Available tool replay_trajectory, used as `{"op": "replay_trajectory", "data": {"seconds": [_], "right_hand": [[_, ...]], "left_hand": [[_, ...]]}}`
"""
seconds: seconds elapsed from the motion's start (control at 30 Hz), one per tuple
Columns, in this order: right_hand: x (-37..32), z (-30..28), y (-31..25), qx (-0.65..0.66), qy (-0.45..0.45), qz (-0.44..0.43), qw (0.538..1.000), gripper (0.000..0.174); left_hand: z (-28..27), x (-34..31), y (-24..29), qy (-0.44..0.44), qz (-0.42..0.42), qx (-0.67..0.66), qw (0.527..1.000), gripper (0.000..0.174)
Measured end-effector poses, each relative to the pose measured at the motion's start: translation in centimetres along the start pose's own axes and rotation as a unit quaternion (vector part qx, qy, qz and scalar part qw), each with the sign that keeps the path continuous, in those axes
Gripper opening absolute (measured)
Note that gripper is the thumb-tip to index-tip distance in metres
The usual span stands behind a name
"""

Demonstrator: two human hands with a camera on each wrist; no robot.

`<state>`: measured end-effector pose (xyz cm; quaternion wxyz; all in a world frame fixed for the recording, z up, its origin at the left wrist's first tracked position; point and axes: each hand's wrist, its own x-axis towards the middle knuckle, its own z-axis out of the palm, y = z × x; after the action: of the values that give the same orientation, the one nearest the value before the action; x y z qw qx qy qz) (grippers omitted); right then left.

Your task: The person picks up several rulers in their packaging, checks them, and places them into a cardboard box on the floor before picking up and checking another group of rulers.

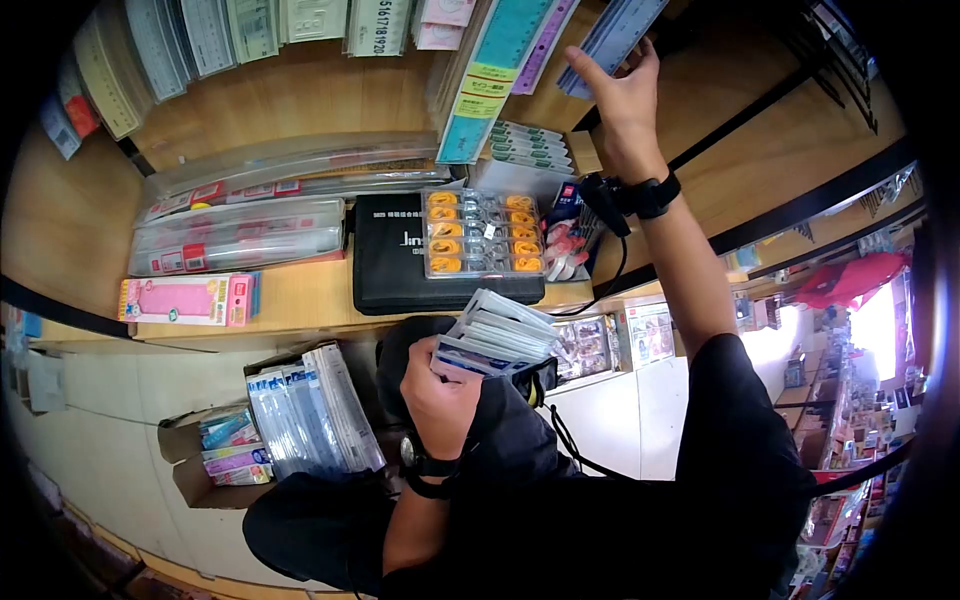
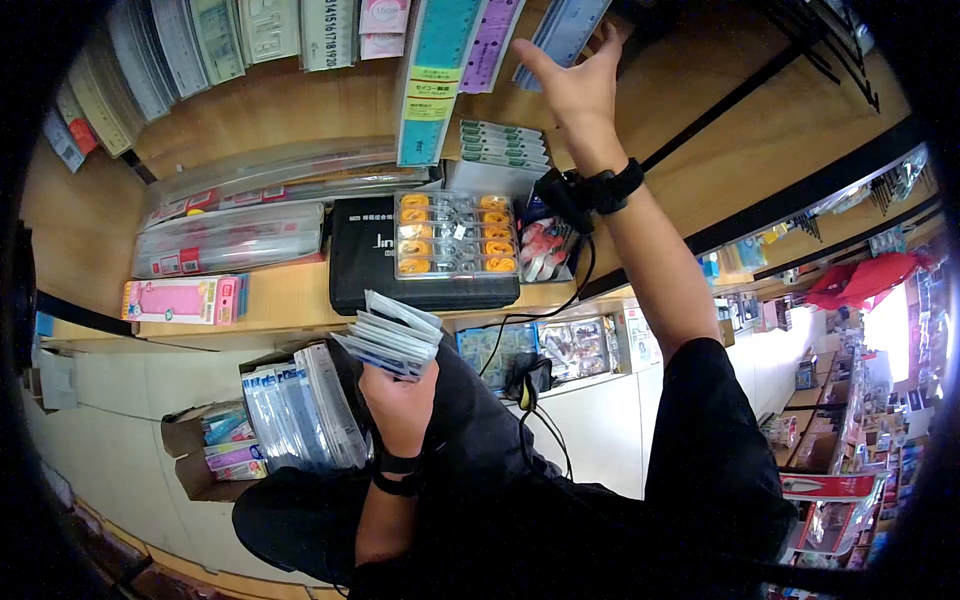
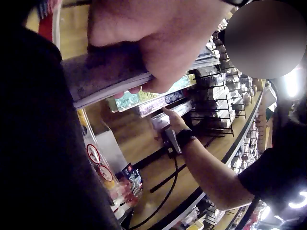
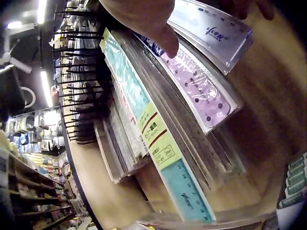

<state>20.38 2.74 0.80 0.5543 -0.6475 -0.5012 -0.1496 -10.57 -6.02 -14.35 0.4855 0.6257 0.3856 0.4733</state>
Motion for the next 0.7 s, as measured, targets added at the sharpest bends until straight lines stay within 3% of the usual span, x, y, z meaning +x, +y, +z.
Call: {"op": "replay_trajectory", "data": {"seconds": [0.1, 0.23, 0.33, 0.5, 0.53, 0.7], "right_hand": [[0.1, 0.5, -2.2, 0.086, -0.009, 0.054, 0.995, 0.085], [0.8, 0.8, -1.8, -0.004, 0.005, 0.002, 1.000, 0.080], [1.2, 1.5, -2.4, 0.096, 0.008, 0.042, 0.994, 0.076], [2.9, 1.6, -0.7, 0.023, 0.018, 0.012, 0.999, 0.057], [2.6, 1.7, -1.7, 0.019, 0.026, 0.024, 0.999, 0.045], [3.2, 1.0, -1.2, 0.024, -0.020, 0.045, 0.998, 0.033]], "left_hand": [[0.0, 0.1, 0.0, -0.008, -0.002, -0.001, 1.000, 0.021], [0.2, 0.1, -0.8, -0.003, 0.029, 0.017, 0.999, 0.019], [0.1, 0.1, -0.7, -0.007, 0.015, -0.001, 1.000, 0.019], [-0.2, 0.1, -0.8, -0.015, -0.008, -0.010, 1.000, 0.023], [-0.4, 0.3, -0.3, -0.020, -0.016, -0.008, 1.000, 0.024], [-0.5, 0.5, -0.4, -0.010, 0.009, -0.022, 1.000, 0.022]]}}
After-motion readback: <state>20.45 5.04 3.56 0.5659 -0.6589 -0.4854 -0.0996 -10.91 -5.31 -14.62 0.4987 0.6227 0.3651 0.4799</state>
